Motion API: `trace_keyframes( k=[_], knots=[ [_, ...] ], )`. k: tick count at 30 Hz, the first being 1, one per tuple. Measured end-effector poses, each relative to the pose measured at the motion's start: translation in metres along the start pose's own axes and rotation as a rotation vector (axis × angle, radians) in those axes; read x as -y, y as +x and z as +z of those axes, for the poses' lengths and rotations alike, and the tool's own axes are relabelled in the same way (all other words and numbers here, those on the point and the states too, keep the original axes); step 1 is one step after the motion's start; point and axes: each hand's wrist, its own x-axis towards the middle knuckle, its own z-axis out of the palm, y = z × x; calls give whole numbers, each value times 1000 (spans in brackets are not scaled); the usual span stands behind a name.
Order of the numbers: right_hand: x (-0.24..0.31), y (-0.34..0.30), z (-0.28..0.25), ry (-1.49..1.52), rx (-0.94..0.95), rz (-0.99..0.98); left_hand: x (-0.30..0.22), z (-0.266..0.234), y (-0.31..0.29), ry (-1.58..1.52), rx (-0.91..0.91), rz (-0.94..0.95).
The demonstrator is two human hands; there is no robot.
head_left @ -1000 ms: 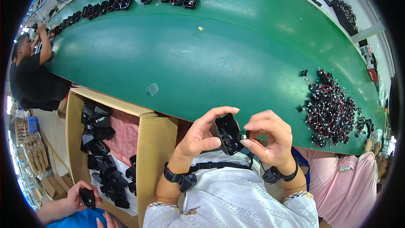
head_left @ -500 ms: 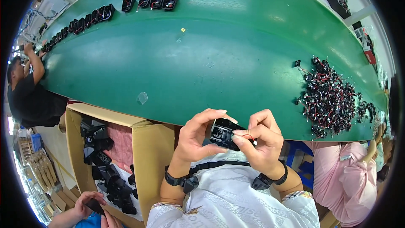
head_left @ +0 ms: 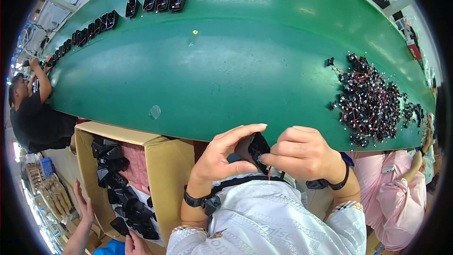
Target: The person picks up a black plastic housing and a small electronic component with wires, inserts the component into the housing by hand, and places the assembled unit onto the conveyor belt.
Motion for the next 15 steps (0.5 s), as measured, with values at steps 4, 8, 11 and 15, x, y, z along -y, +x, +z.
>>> trace_keyframes(
  k=[4, 8, 11, 15],
  knots=[
    [-9, 4, 13, 212, -97, 118, 9, 4, 4, -70, -77, 52],
    [-3, 9, -2, 294, -18, 282, 30, 2, 10, -254, -176, 53],
    [-13, 2, -1, 341, -4, 258, 34, 12, 20, -388, -138, 3],
    [-26, 7, -1, 314, 5, 238, 33, 9, 37, -429, -152, -6]
  ],
)
